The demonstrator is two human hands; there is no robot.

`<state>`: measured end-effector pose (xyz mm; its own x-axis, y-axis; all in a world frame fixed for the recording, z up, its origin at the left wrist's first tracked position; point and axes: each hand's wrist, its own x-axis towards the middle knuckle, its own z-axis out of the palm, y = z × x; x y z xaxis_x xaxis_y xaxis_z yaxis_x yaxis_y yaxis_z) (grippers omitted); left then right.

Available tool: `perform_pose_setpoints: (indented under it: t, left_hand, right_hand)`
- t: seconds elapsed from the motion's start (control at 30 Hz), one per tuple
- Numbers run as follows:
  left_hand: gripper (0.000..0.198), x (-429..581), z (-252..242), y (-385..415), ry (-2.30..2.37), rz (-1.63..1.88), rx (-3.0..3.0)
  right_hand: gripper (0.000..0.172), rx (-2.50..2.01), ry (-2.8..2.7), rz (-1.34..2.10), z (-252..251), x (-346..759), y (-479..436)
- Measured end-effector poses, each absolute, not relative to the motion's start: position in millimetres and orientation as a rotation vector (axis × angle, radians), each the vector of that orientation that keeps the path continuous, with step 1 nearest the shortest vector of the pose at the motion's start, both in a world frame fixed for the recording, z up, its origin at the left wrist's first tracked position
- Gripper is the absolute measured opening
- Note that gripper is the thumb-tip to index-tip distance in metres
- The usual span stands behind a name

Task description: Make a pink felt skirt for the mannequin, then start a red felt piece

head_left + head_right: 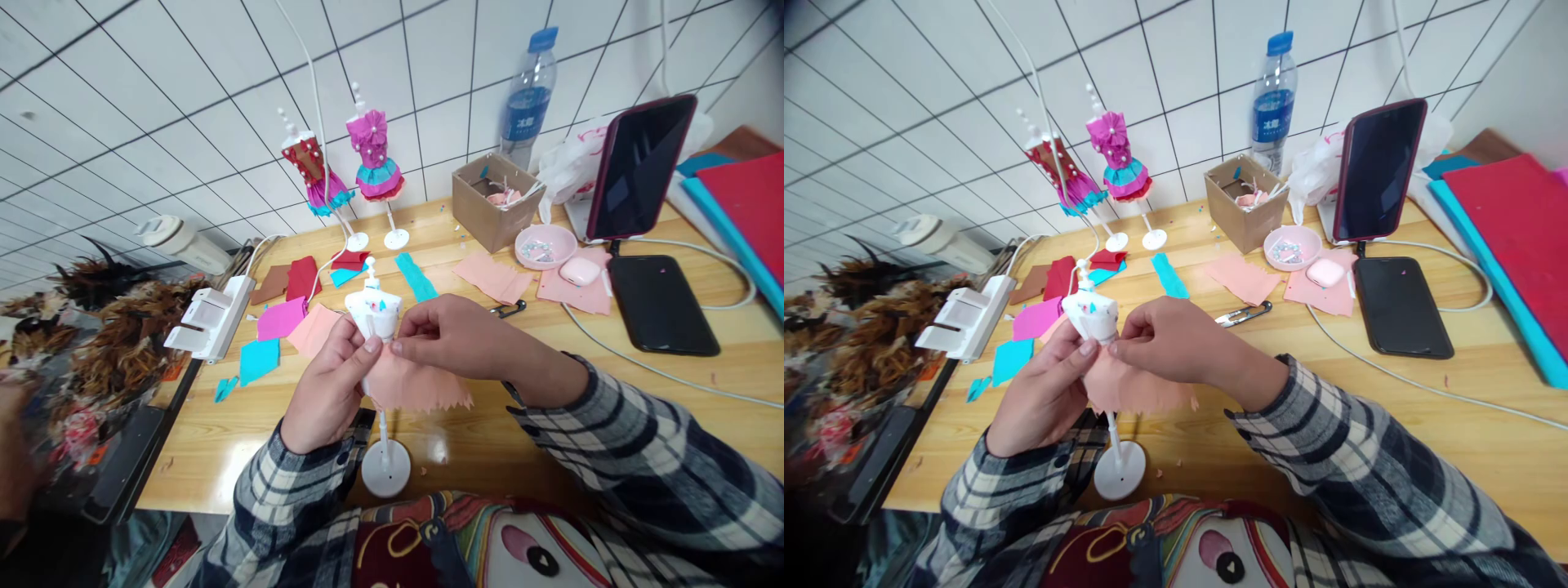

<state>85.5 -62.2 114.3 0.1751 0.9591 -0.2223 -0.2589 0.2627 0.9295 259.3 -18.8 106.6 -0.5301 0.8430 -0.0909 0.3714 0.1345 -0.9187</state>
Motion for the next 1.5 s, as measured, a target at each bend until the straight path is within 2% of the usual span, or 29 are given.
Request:
perform_pose_setpoints:
  t: [0.1, 0.23, 0.43, 0.77, 1.0, 1.33, 1.5]
  left_hand:
    - [0.039, 85.0, 114.6, -61.9, 1.015, 1.036, 0.833]
    - [0.041, 84.4, 114.7, -62.0, 0.988, 1.017, 0.782]
    - [0.042, 83.7, 112.1, -62.0, 0.923, 1.029, 0.766]
    - [0.04, 79.6, 106.2, -61.9, 0.876, 1.028, 0.718]
    - [0.042, 80.1, 106.7, -63.0, 0.873, 1.017, 0.751]
    - [0.033, 81.0, 104.6, -61.6, 0.803, 0.978, 0.788]
    - [0.037, 82.0, 104.3, -61.3, 0.884, 0.972, 0.883]
  right_hand:
    - [0.024, -1.165, -1.963, 1.365, 108.8, 261.7, -18.9]
    - [0.02, -1.053, -1.905, 1.51, 111.1, 264.9, -19.0]
    - [0.017, -1.026, -1.876, 1.479, 110.0, 261.8, -22.2]
    - [0.013, -1.017, -1.955, 1.167, 118.0, 261.4, -30.0]
    - [0.015, -1.057, -1.921, 1.301, 115.6, 262.4, -25.6]
    - [0.01, -1.129, -1.982, 1.28, 117.8, 262.0, -26.5]
    - [0.012, -1.158, -1.996, 1.298, 118.4, 260.5, -26.4]
